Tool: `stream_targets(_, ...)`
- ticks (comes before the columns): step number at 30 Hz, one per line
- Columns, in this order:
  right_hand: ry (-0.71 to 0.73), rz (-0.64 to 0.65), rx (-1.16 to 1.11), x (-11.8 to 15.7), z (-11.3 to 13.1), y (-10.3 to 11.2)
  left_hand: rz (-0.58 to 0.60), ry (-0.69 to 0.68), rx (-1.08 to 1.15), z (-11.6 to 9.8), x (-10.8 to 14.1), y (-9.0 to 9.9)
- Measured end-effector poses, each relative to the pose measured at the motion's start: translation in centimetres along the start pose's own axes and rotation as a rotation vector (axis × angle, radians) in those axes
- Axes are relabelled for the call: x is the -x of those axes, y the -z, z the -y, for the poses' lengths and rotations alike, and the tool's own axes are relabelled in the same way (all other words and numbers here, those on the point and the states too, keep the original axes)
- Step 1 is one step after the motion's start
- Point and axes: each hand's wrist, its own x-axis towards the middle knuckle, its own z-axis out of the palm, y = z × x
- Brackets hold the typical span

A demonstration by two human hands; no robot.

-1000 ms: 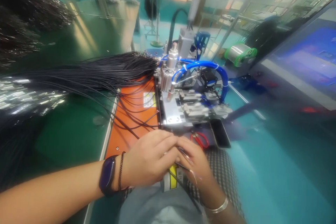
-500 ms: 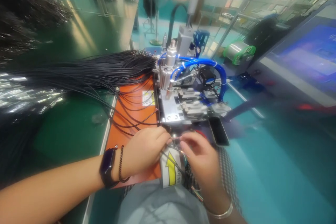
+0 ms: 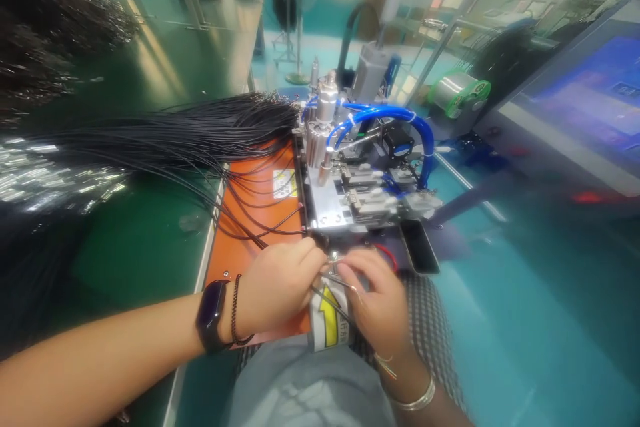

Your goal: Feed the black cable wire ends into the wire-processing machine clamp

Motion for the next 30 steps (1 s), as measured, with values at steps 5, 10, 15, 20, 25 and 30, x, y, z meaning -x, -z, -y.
stream_targets(5, 0.121, 0.086, 0.029, -0.2, 0.6, 0.0, 0.002, -0.03, -0.052, 0.1, 0.3, -0.3)
stream_targets(10, 0.253, 0.082, 0.087, -0.7, 0.3, -0.2, 0.004, -0.112, -0.099, 0.3, 0.3, -0.3)
stream_targets(15, 0.301, 0.105, 0.153, -1.3, -1.0, 0.4, 0.24, -0.002, -0.01, 0.2, -0.3, 0.5)
stream_targets(20, 0.112, 0.166, 0.087, -1.8, -1.8, 1.0, 0.154, -0.009, 0.02, 0.4, -0.3, 0.3)
stream_targets(25, -0.208, 0.257, -0.149, -1.6, -2.6, 0.8, 0.091, -0.049, 0.064, 0.7, -0.1, -0.2)
stream_targets(30, -0.319, 0.175, -0.292, -1.3, -2.8, 0.3, 0.092, -0.045, 0.075, 0.6, 0.0, -0.4)
